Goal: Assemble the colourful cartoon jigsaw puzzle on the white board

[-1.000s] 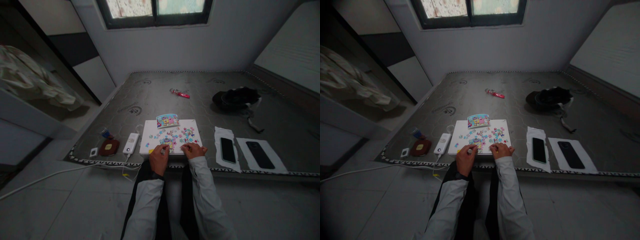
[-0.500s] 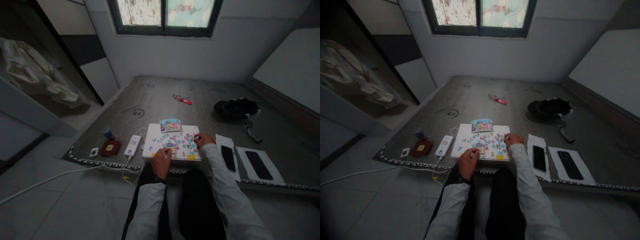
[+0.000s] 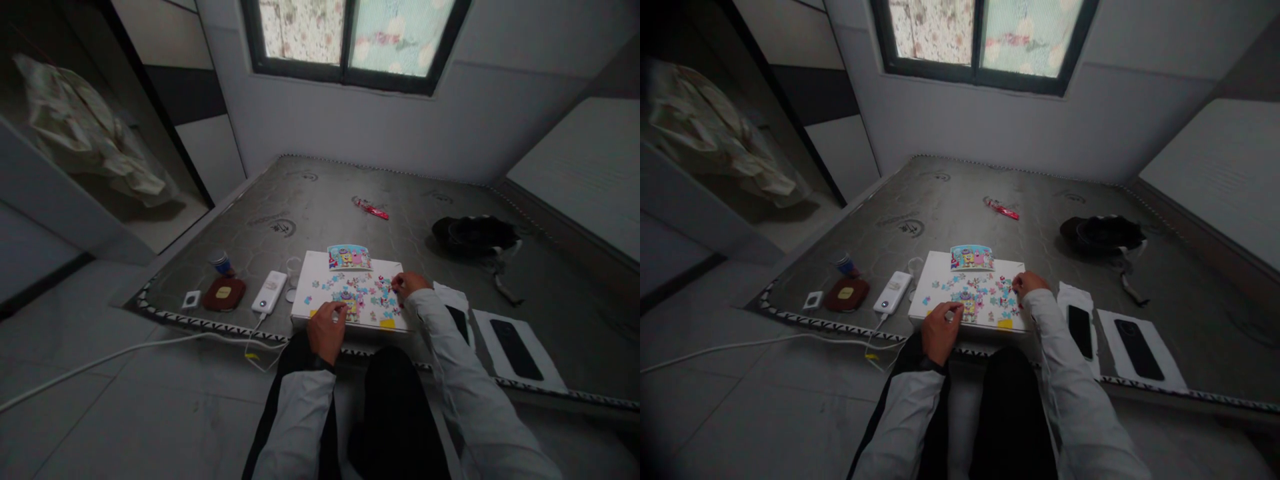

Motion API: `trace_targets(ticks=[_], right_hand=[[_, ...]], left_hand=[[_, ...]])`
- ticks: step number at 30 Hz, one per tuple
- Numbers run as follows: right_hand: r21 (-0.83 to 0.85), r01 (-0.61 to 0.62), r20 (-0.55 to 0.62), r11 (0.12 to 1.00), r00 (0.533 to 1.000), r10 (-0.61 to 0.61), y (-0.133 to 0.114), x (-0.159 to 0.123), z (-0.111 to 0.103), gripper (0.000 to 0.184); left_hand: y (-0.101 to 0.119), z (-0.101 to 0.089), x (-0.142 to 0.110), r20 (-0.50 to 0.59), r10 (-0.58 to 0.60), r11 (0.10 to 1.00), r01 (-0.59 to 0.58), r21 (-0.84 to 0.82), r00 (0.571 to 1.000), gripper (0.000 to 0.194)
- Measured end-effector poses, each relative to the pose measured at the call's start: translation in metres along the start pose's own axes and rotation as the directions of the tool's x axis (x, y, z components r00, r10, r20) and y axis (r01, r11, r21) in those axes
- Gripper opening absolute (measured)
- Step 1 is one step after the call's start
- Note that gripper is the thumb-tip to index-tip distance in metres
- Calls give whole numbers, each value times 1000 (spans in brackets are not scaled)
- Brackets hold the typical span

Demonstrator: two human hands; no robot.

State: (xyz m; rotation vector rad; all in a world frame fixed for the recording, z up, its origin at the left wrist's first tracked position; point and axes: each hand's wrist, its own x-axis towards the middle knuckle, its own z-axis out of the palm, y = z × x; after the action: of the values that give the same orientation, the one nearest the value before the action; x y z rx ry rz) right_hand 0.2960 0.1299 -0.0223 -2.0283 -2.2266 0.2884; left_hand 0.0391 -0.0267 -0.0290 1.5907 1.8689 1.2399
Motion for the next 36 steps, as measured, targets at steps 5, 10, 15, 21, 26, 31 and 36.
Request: trace_targets(ticks=[5,10,15,21,26,31,36], right_hand=[[-38,-15,13,999,1000,15,0,3,-2,16],[-29,20,29,999,999,-19,-1,-1,-6,11],[-33,59,40,998,998,-57,-4,-8,-15,10],[-100,-126,8,987,992,127,-12,-15,-23,22],[-137,-226,10,964,973,230,-28,-20,-20,26],[-167,-302,27,938,950,311,-42,-20,-20,20],[-166,-295,81,941,947,311,-45,-18,-21,19]], left_hand=[[-1,0,0,-8,-5,1000,5,0,1000,9],[-1,0,0,4,2,1000,-2,-16,1000,10],[0,0,0,-3,-1,1000,1,-14,1000,10],[-1,1,-1,-5,-2,1000,2,-10,1000,10],[0,2,-1,-6,-5,1000,5,-10,1000,10],[0,1,0,13,-18,1000,18,-3,1000,10],[-1,1,0,13,-23,1000,23,-3,1000,10]])
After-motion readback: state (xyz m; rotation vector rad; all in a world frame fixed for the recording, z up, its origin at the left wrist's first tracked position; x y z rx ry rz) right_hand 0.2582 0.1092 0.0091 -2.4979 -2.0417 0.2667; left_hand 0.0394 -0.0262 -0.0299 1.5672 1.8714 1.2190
